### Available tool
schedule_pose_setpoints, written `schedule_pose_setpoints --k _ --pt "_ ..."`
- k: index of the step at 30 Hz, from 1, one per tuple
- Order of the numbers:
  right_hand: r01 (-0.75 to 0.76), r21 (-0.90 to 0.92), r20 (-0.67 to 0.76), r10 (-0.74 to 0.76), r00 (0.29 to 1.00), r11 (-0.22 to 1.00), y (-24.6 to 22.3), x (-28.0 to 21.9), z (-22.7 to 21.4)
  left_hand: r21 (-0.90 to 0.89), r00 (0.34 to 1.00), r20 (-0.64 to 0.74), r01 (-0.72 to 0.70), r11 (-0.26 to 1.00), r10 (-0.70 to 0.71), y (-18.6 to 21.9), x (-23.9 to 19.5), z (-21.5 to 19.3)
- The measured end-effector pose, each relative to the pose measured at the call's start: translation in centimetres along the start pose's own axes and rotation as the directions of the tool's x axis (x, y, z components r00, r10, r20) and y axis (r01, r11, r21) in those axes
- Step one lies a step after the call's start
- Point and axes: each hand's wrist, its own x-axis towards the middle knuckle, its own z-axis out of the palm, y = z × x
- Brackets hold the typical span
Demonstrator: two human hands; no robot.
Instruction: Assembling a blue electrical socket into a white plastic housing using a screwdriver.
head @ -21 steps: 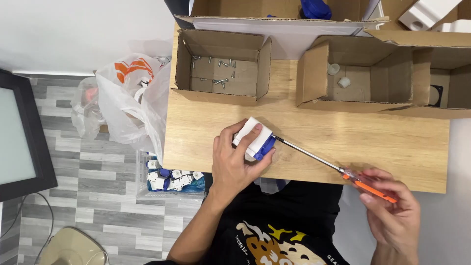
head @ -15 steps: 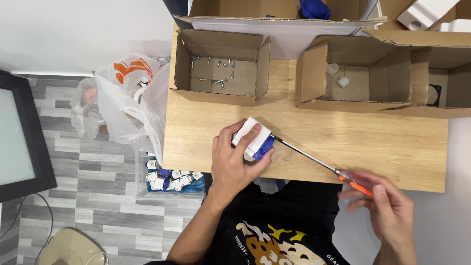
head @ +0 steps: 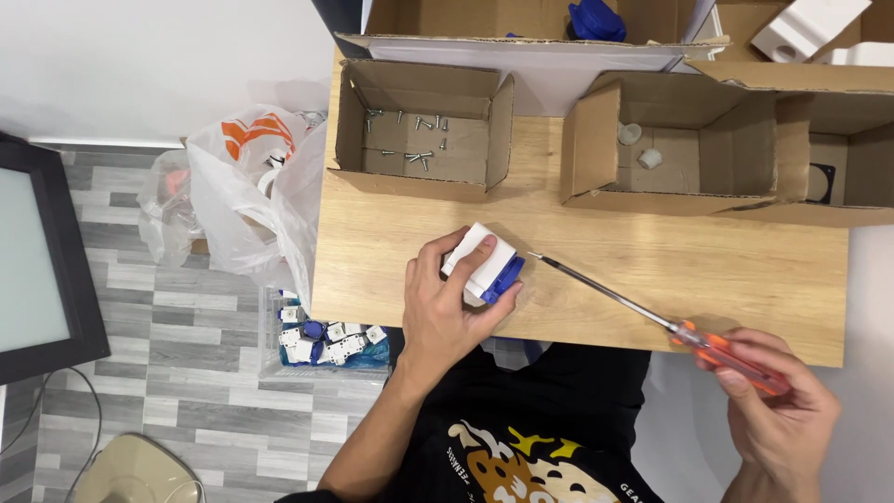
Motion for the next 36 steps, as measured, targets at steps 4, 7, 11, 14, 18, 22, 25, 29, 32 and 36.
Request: schedule_pose_setpoints --k 4,7,11,14,18,22,25,29,32,36 --pt "-0.038 0.087 0.002 0.038 0.999 0.996 1.0 -0.6 -1.0 -0.121 0.999 0.026 0.04 0.992 -0.038 0.2 0.7 -0.9" --pt "-0.042 0.243 -0.012 0.047 0.999 0.969 1.6 -1.1 0.1 -0.248 0.991 -0.13 -0.064 0.967 0.032 0.6 1.1 -1.3" --pt "-0.064 0.416 0.044 0.05 0.998 0.907 1.9 -1.6 1.8 -0.609 1.0 -0.024 -0.013 0.793 -0.003 2.0 1.6 -2.7" --pt "-0.06 0.418 0.079 0.03 0.996 0.906 1.9 -1.6 2.4 -0.751 0.995 0.071 0.096 0.653 -0.064 2.5 1.7 -3.0" --pt "-0.047 0.414 0.067 0.021 0.998 0.909 2.3 -1.9 1.9 -0.841 0.985 0.139 0.17 0.513 -0.098 2.4 1.8 -2.9" --pt "-0.04 0.425 0.062 0.014 0.998 0.905 2.6 -1.9 1.7 -0.866 0.981 0.179 0.193 0.461 -0.074 2.7 2.8 -3.2" --pt "-0.041 0.413 0.07 0.014 0.997 0.91 2.7 -2.0 1.7 -0.887 0.987 0.156 0.153 0.435 -0.028 2.3 3.6 -2.9" --pt "-0.046 0.428 0.041 0.032 0.999 0.903 2.8 -2.1 1.8 -0.726 0.999 -0.04 -0.037 0.687 0.011 1.4 7.2 -4.4" --pt "-0.051 0.428 0.034 0.04 0.999 0.903 3.1 -2.4 1.5 -0.287 0.965 -0.242 -0.171 0.942 0.102 -1.3 9.5 -3.8" --pt "-0.034 0.36 0.011 0.032 0.999 0.932 2.7 -2.6 1.6 -0.101 0.931 -0.313 -0.229 0.968 0.187 -1.9 9.1 -4.2"
